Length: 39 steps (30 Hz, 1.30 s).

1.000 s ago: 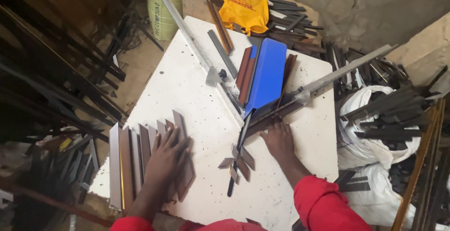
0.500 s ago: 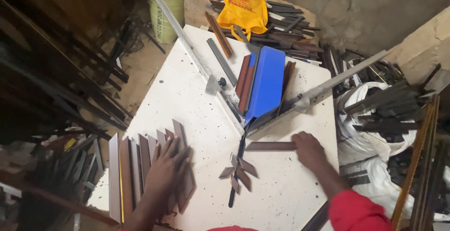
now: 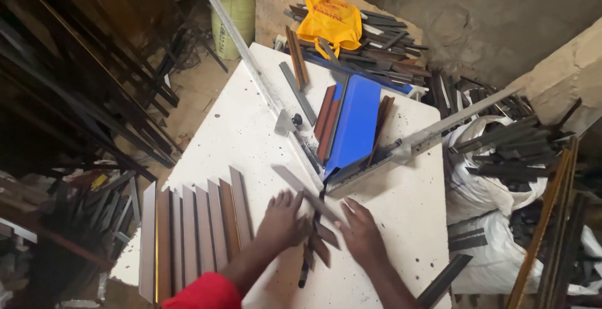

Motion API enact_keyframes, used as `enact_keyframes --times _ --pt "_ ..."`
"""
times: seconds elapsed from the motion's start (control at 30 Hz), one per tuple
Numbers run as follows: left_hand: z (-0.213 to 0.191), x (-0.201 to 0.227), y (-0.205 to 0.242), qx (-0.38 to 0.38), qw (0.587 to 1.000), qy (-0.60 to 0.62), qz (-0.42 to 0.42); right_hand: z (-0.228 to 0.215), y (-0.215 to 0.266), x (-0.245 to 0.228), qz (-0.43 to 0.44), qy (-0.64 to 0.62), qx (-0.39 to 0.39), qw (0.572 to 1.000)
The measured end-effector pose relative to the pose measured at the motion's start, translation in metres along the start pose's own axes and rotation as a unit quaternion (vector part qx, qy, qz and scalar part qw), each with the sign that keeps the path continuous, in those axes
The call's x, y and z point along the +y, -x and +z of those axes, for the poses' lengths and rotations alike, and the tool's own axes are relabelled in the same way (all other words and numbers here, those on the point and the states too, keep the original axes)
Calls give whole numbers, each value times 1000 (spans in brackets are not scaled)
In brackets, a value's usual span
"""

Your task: Measure, select, and organize pre-cut frame moldings at a workshop station.

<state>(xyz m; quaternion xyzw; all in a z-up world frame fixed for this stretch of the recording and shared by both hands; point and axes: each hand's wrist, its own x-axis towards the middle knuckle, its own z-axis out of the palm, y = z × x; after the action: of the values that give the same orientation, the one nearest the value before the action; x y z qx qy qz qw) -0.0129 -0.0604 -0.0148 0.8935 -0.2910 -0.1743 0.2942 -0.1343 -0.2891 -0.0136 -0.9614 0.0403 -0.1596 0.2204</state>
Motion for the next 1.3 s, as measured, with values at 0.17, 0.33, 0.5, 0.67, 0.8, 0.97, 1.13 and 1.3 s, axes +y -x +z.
enact_keyframes --times 0.17,0.33,0.5,0.67,0.8,0.97,1.13,1.3 --pt "54 -48 -69 188 974 -67 108 -68 2 -29 -36 -46 -24 998" --pt "29 -38 -101 168 973 -120 100 -77 70 77 28 18 -44 998" --pt "31 -66 -126 113 979 -138 95 -62 139 162 -49 -26 18 998" --pt "17 -67 -140 91 981 -130 114 -70 145 169 47 -20 -38 998" --pt "-12 -48 -145 105 960 -227 124 -96 115 166 35 1 -73 997" --pt "-17 -56 -191 141 906 -347 198 -122 74 132 254 -8 -99 962" --pt "-28 -49 -222 126 913 -343 184 -104 90 190 194 19 -67 978" --pt "-22 -55 -247 103 923 -337 153 -97 95 214 104 186 -82 973"
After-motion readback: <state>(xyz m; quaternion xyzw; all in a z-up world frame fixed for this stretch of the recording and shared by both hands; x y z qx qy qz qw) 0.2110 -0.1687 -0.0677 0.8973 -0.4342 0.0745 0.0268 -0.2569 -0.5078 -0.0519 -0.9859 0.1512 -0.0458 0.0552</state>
